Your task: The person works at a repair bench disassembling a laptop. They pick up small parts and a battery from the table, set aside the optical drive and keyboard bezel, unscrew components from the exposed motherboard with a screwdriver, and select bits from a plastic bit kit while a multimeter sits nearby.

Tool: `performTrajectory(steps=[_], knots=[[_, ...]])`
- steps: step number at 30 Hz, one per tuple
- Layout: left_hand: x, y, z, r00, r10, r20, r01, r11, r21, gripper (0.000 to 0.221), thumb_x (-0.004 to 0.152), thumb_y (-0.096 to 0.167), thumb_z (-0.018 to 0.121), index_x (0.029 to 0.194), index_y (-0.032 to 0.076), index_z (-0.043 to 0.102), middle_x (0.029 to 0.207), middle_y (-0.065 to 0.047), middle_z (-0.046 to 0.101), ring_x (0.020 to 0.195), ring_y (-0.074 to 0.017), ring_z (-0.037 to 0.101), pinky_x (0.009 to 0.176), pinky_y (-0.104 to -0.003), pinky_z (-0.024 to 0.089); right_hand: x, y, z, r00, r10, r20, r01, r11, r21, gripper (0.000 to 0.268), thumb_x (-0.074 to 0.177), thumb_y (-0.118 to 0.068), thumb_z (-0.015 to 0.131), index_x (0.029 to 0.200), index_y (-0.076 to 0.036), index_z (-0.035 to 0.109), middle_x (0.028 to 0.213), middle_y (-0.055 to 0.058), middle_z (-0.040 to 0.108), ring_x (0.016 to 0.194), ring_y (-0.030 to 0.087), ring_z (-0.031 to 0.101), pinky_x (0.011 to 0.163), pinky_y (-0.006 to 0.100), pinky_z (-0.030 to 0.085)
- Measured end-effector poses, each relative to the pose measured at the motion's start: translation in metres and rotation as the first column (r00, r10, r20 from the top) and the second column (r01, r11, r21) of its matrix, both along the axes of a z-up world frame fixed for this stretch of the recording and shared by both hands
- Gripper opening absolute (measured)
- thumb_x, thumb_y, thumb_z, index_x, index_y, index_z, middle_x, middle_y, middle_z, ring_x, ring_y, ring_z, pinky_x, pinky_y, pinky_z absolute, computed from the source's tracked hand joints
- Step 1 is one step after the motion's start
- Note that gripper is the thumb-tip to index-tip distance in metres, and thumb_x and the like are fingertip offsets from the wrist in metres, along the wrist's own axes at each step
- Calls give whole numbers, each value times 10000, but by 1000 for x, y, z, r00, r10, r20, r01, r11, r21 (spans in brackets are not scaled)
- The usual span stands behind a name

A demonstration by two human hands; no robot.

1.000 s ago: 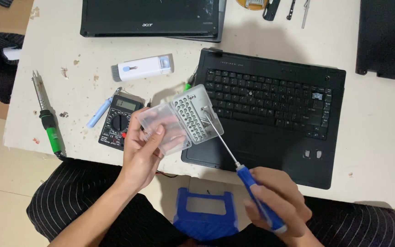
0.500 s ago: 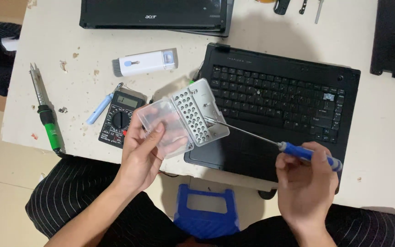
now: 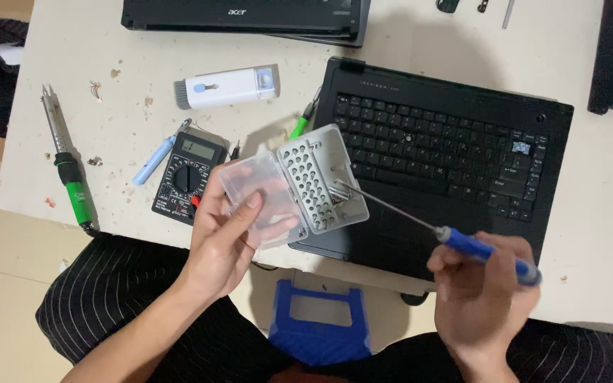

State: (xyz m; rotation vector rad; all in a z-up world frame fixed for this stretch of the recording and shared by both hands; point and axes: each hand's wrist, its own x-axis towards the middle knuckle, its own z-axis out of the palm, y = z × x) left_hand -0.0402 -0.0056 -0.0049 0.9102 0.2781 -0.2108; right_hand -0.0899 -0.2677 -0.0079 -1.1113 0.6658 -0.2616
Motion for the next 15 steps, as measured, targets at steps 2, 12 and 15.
performTrajectory(steps=[2, 12, 15], knots=[[-1, 0, -1, 999, -31, 29, 31, 999, 7, 275, 943, 44, 582, 1196, 83, 482, 1213, -260, 642, 988, -394, 710, 853, -545, 623, -8, 5, -1, 953, 116, 281, -44, 968, -248, 375, 931, -436, 703, 1038, -116, 541, 765, 132, 613, 622, 247, 668, 490, 291, 577], [-5, -4, -3, 996, -60, 59, 57, 997, 54, 388, 933, 47, 592, 1291, 101, 452, 1201, -285, 650, 923, -382, 730, 846, -526, 626, -7, 21, 6, 829, 384, 407, 84, 634, -769, 282, 987, -331, 548, 1089, -80, 471, 675, 129, 592, 555, 212, 682, 545, 261, 593], [-5, -4, -2, 993, -81, 89, 76, 995, 59, 373, 942, 42, 588, 1287, 102, 461, 1190, -288, 658, 931, -389, 733, 852, -527, 628, -9, 18, 2, 790, 431, 436, 135, 572, -809, 292, 946, -280, 574, 1049, -25, 476, 708, 200, 599, 577, 253, 683, 548, 294, 588]])
